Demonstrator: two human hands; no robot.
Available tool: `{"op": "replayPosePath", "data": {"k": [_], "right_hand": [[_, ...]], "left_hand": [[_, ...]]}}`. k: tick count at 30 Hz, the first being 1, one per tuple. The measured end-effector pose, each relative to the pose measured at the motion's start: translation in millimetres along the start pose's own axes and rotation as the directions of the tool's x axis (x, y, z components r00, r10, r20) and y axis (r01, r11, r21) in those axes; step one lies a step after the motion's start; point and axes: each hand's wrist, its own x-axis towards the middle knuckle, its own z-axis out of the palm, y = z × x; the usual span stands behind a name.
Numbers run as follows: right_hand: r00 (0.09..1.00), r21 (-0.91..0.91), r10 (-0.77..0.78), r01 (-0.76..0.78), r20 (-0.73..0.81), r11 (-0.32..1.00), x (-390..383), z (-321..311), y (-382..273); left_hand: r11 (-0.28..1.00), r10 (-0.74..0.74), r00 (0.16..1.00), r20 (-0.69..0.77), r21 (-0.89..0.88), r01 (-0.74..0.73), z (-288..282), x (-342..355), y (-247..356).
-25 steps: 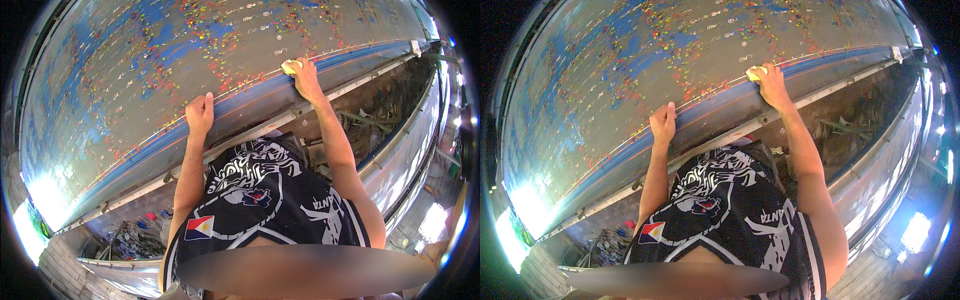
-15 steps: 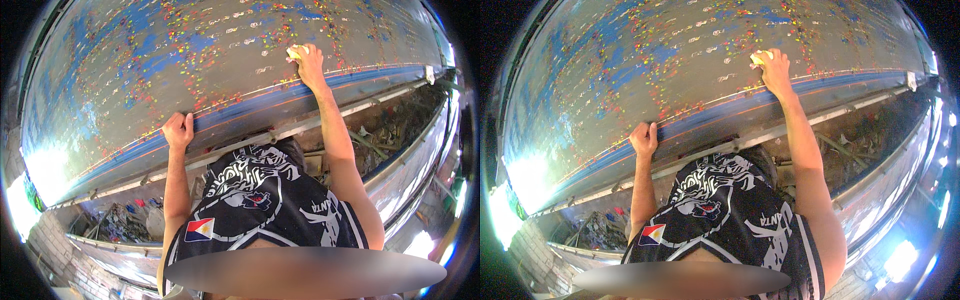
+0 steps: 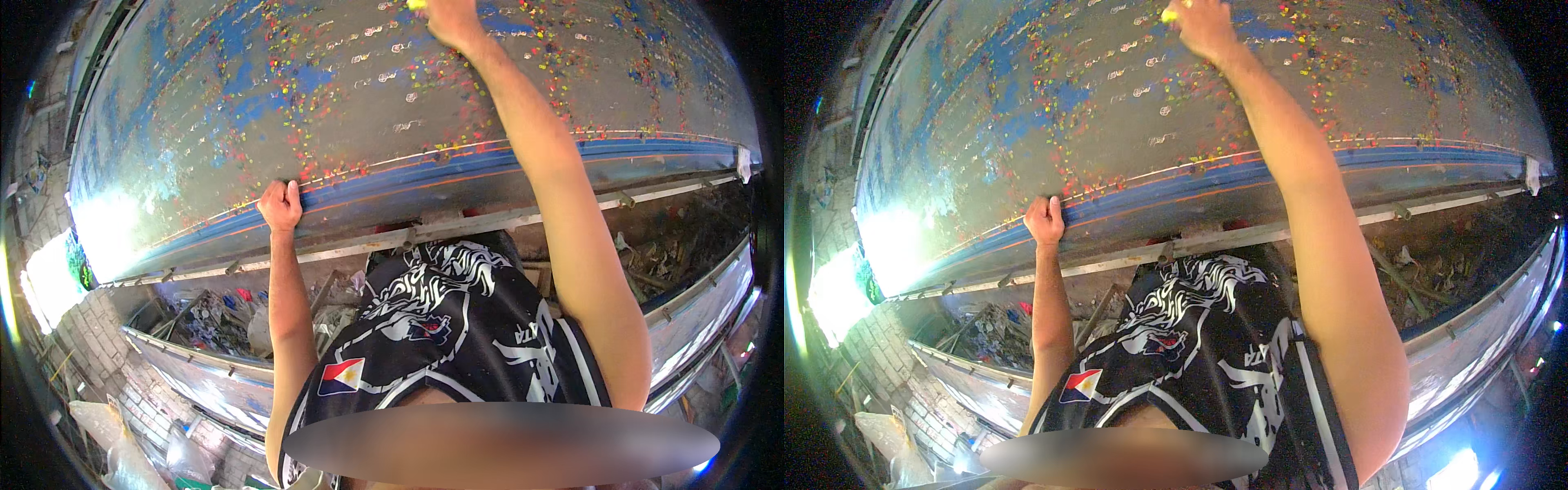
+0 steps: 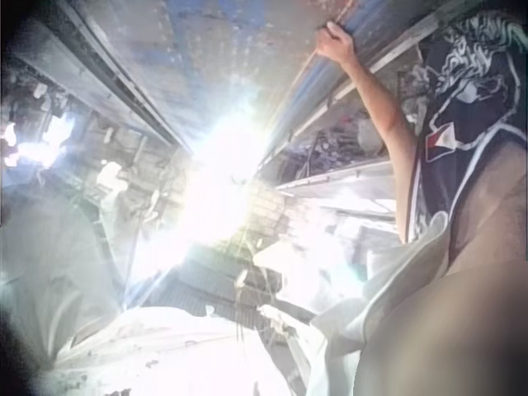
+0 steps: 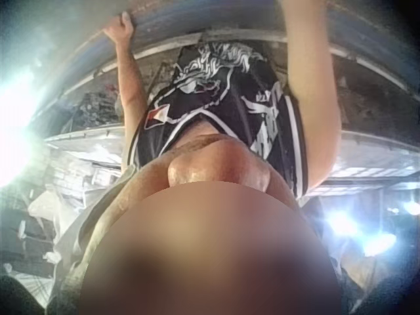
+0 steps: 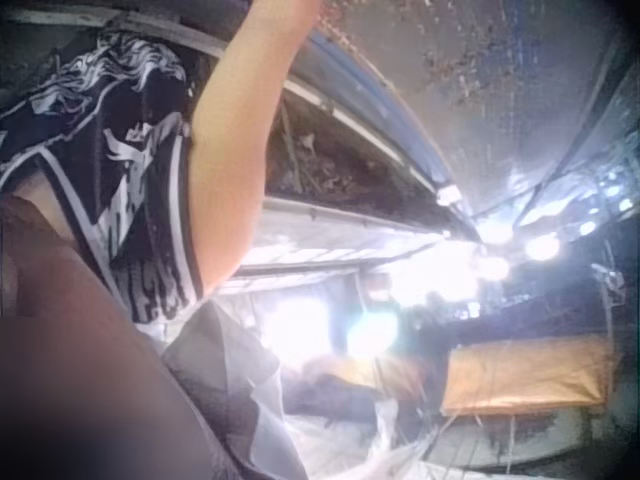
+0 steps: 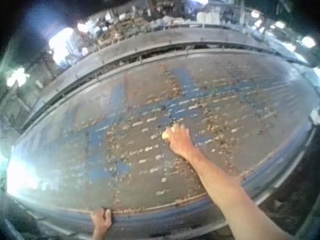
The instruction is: The person wipes a large blue surface covered with colorful specks using a yellow sponge. They move the sponge back and forth across the surface, occasionally pausing to reposition their hands.
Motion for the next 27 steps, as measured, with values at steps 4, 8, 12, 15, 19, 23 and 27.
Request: {"op": "replayPosePath", "data": {"k": [4,8,12,15,19,23,27], "right_hand": [[0.968,0.052,-0.224,0.220,0.115,0.974,-87.7,-5.3,-56.3],[0.916,0.216,-0.365,0.327,0.168,0.920,-174.6,-30.9,-94.6],[0.928,0.238,-0.311,0.261,0.205,0.936,-165.9,-37.5,-73.3],[0.965,0.086,-0.166,0.152,0.203,0.985,-97.7,-23.5,-34.2],[0.991,-0.058,-0.117,0.121,0.070,0.991,14.4,-1.1,11.8],[0.988,-0.119,-0.026,0.045,0.153,0.992,129.4,14.8,38.7],[0.975,-0.167,0.126,-0.157,-0.180,0.973,197.2,59.9,7.8]], "left_hand": [[1.000,-0.029,0.999,0.017,0.012,0.029,0.4,-1.1,1.4],[0.999,-0.035,0.999,0.017,0.027,0.035,0.8,-0.4,1.6],[0.998,-0.039,0.999,0.020,0.053,0.038,1.6,-0.3,1.0],[0.996,-0.041,0.999,0.021,0.083,0.039,3.1,-2.1,-1.7],[0.994,0.011,1.000,0.008,0.106,-0.011,5.9,-5.3,-7.4],[0.990,0.021,0.999,0.025,0.138,-0.024,4.8,-6.6,-8.7],[0.995,-0.013,1.000,0.024,0.103,0.011,5.1,-2.1,-7.5]]}}
